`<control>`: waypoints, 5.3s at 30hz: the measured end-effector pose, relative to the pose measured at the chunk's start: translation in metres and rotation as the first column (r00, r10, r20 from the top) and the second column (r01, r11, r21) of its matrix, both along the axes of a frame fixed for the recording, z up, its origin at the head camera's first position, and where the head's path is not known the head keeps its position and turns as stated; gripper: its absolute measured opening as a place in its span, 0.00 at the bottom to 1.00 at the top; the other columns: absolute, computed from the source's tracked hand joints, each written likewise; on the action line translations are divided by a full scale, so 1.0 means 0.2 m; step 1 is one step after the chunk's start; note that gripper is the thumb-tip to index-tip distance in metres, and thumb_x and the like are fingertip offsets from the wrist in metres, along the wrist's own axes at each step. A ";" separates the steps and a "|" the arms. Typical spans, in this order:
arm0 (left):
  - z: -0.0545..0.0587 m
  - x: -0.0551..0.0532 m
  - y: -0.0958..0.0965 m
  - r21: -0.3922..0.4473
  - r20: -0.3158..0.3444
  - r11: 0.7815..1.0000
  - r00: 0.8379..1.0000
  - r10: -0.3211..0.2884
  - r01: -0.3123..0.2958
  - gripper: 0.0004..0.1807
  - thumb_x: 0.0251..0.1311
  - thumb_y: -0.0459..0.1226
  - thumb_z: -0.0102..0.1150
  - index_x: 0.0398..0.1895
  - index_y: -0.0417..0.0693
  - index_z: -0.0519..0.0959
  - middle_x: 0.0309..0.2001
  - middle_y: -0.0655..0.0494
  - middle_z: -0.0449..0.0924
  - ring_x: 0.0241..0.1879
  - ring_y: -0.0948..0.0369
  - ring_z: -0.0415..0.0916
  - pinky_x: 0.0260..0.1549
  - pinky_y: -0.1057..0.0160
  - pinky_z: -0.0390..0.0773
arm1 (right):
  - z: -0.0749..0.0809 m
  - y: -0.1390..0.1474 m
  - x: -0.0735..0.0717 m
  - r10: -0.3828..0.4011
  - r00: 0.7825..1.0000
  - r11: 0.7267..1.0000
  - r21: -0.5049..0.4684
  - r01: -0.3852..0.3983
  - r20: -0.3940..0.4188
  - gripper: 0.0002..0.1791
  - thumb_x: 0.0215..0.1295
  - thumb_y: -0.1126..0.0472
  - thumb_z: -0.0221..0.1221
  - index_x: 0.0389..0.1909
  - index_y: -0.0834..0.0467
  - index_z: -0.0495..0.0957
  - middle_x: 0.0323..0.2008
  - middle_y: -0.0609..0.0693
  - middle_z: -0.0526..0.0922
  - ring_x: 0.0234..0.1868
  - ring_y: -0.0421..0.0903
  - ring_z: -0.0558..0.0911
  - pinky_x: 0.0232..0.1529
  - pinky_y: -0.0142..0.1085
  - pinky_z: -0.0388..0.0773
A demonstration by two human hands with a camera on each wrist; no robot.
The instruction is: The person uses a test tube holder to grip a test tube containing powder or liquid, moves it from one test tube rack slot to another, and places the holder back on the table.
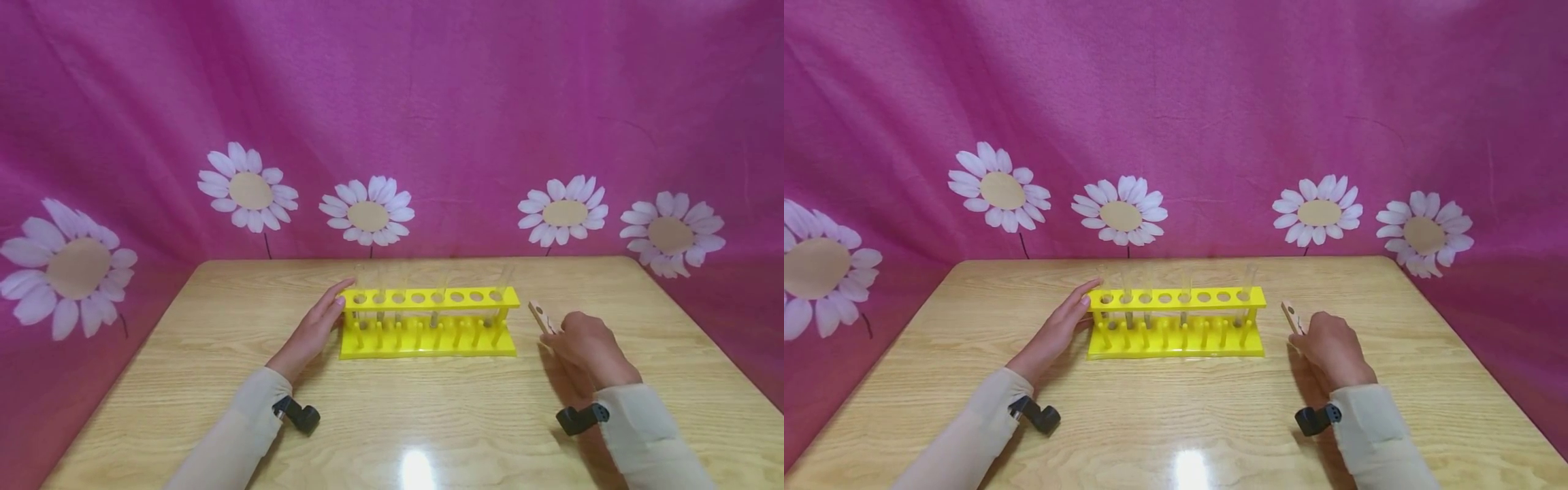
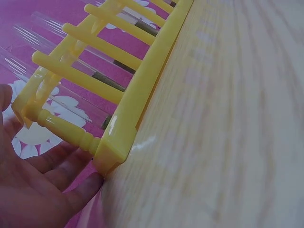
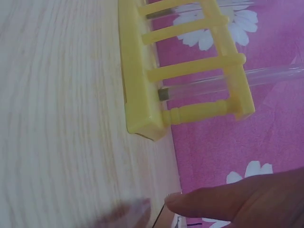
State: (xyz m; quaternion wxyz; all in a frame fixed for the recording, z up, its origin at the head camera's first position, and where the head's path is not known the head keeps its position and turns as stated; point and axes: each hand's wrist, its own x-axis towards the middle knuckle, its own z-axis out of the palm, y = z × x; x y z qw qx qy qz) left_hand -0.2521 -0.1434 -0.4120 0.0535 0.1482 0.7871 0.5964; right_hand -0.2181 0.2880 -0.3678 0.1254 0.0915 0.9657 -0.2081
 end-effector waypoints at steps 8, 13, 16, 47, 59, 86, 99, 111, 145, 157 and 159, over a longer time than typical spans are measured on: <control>-0.01 -0.01 -0.01 0.031 0.001 0.999 1.000 -0.012 0.011 0.25 0.76 0.51 0.33 0.74 0.65 0.56 0.75 0.56 0.49 0.70 0.51 0.55 0.67 0.46 0.60 | -0.02 0.01 0.00 -0.031 0.999 0.999 -0.038 0.031 -0.005 0.18 0.63 0.55 0.60 0.36 0.70 0.76 0.26 0.57 0.73 0.29 0.52 0.71 0.26 0.37 0.68; -0.02 -0.01 -0.01 0.033 0.023 0.999 1.000 -0.008 0.007 0.25 0.75 0.54 0.32 0.73 0.69 0.56 0.75 0.59 0.49 0.71 0.53 0.53 0.67 0.47 0.59 | -0.03 0.02 0.01 -0.018 1.000 0.999 -0.039 0.017 -0.016 0.15 0.63 0.58 0.59 0.36 0.70 0.78 0.26 0.56 0.74 0.29 0.52 0.72 0.27 0.38 0.69; -0.02 -0.01 -0.01 0.027 0.030 1.000 1.000 -0.004 0.003 0.24 0.74 0.56 0.33 0.72 0.74 0.57 0.75 0.60 0.49 0.71 0.54 0.53 0.67 0.47 0.59 | -0.02 0.02 0.01 -0.005 0.999 1.000 -0.027 0.004 -0.034 0.14 0.62 0.59 0.59 0.35 0.70 0.79 0.26 0.56 0.75 0.28 0.52 0.72 0.26 0.38 0.69; -0.08 -0.02 -0.04 0.079 0.033 0.997 0.999 -0.021 0.018 0.27 0.73 0.55 0.36 0.73 0.67 0.58 0.73 0.65 0.55 0.69 0.57 0.57 0.67 0.48 0.60 | -0.04 0.02 0.00 -0.065 0.997 0.998 -0.028 0.064 -0.036 0.12 0.61 0.60 0.61 0.32 0.68 0.80 0.24 0.57 0.73 0.27 0.52 0.71 0.25 0.38 0.68; -0.09 -0.02 -0.04 0.074 0.028 0.997 0.999 -0.020 0.018 0.29 0.73 0.56 0.36 0.74 0.63 0.57 0.73 0.64 0.55 0.69 0.57 0.56 0.67 0.47 0.60 | -0.04 0.03 0.00 -0.066 0.997 0.998 -0.006 0.066 -0.049 0.12 0.61 0.60 0.60 0.31 0.68 0.80 0.23 0.56 0.74 0.26 0.52 0.72 0.24 0.37 0.69; -0.08 -0.02 -0.04 0.064 0.068 0.998 0.997 -0.021 0.017 0.27 0.75 0.54 0.32 0.75 0.64 0.54 0.75 0.61 0.51 0.72 0.56 0.52 0.69 0.47 0.56 | 0.10 -0.02 0.04 -0.051 0.967 0.998 0.014 0.056 -0.251 0.18 0.65 0.55 0.59 0.38 0.69 0.82 0.23 0.55 0.77 0.26 0.51 0.71 0.23 0.38 0.65; -0.08 -0.02 -0.03 0.076 0.038 0.997 0.999 -0.020 0.017 0.28 0.72 0.58 0.34 0.73 0.69 0.57 0.73 0.64 0.54 0.71 0.59 0.54 0.68 0.48 0.59 | 0.20 -0.07 0.09 -0.088 0.935 0.996 -0.016 0.088 -0.345 0.18 0.64 0.55 0.58 0.40 0.69 0.80 0.26 0.57 0.79 0.26 0.52 0.71 0.21 0.37 0.65; -0.06 -0.01 -0.04 0.077 0.063 0.996 0.997 -0.039 0.034 0.27 0.76 0.52 0.31 0.75 0.62 0.54 0.75 0.59 0.51 0.72 0.56 0.51 0.69 0.47 0.56 | 0.27 -0.12 0.14 -0.065 0.877 0.998 -0.019 0.064 -0.477 0.17 0.64 0.57 0.58 0.39 0.70 0.80 0.25 0.57 0.81 0.22 0.50 0.73 0.17 0.36 0.67; -0.06 0.00 -0.03 0.068 0.044 0.997 0.999 -0.030 0.027 0.29 0.74 0.55 0.33 0.75 0.62 0.55 0.74 0.59 0.53 0.68 0.52 0.59 0.67 0.47 0.59 | 0.34 -0.33 0.26 -0.018 0.751 0.995 -0.084 -0.051 -0.661 0.22 0.67 0.52 0.59 0.48 0.68 0.80 0.36 0.62 0.80 0.25 0.51 0.75 0.16 0.32 0.75; -0.10 -0.03 -0.04 0.073 0.009 0.997 1.000 -0.026 0.025 0.31 0.73 0.58 0.34 0.75 0.60 0.56 0.73 0.61 0.55 0.69 0.55 0.59 0.66 0.49 0.62 | 0.31 -0.40 0.25 0.084 0.730 0.984 -0.058 -0.167 -0.678 0.17 0.62 0.59 0.64 0.46 0.68 0.82 0.34 0.60 0.79 0.26 0.50 0.75 0.17 0.32 0.73; -0.09 -0.03 -0.04 0.073 0.007 0.997 1.000 -0.027 0.026 0.32 0.72 0.58 0.34 0.75 0.59 0.56 0.73 0.60 0.55 0.69 0.56 0.58 0.66 0.49 0.62 | 0.31 -0.41 0.25 0.091 0.721 0.984 -0.051 -0.172 -0.687 0.17 0.62 0.59 0.65 0.45 0.68 0.82 0.34 0.60 0.79 0.26 0.50 0.74 0.17 0.32 0.73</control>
